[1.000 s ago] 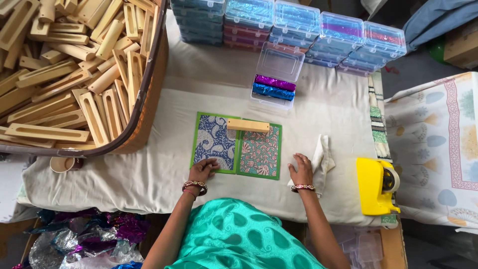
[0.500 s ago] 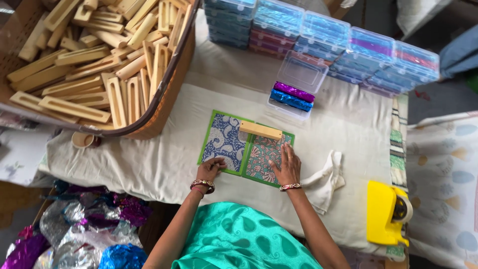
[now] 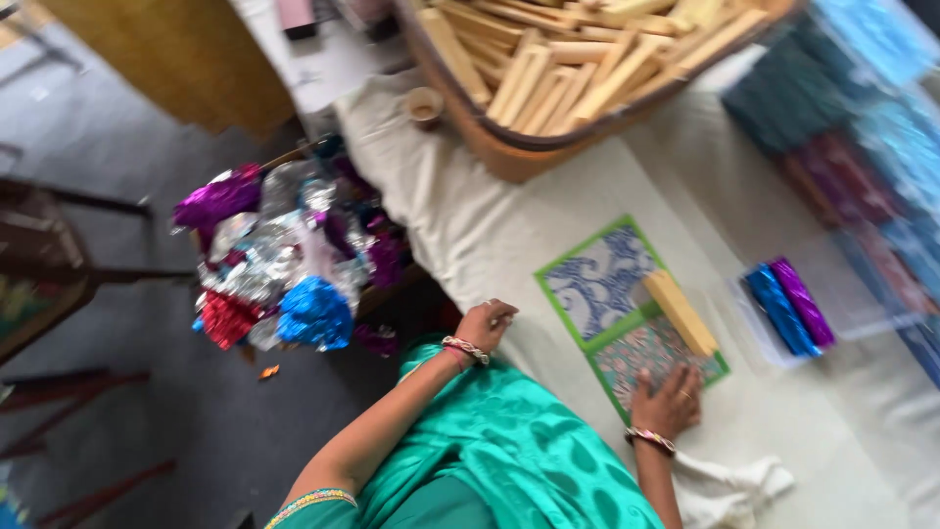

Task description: The person wipes wooden blocks with a white cloth on a patterned mat, then picks up a sheet of foil and wraps it around a block, pressing it flat. They then wrap purple foil around the block, place the wrapped block into a small plastic box, and close the box lid.

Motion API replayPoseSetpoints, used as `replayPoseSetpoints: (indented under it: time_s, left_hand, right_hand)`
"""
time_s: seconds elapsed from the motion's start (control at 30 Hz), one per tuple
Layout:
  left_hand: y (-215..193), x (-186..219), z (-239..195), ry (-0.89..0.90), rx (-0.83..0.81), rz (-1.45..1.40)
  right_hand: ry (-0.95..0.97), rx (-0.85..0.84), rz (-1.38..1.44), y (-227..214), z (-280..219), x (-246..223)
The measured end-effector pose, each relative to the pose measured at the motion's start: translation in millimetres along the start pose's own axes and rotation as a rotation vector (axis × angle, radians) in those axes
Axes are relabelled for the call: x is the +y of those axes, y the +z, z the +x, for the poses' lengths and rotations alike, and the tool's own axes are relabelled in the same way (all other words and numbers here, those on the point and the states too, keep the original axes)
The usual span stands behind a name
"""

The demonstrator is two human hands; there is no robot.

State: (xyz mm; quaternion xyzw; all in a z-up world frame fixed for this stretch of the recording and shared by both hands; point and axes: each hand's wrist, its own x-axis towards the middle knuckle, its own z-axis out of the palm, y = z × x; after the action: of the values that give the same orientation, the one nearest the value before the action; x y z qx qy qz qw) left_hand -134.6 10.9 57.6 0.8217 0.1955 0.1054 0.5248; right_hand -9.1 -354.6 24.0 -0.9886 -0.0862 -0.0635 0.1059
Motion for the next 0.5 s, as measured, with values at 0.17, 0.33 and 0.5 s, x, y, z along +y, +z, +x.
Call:
replayPoseSetpoints:
  time_s: [0.17, 0.33, 0.5]
  left_hand:
    - [-87, -66, -38, -0.292, 0.241, -0.05]
    - [-148, -130, -59, -0.468, 0.411, 0.145]
    - [-187, -124, -43, -0.434, 0.326, 0.318]
  right_hand:
    - [-0.032, 0.027, -0.015, -6, -1, -16]
    - [-0.023, 0.032, -0.066, -12, -1, -29]
    - [0.069, 0.019, -0.148, 18, 6, -13]
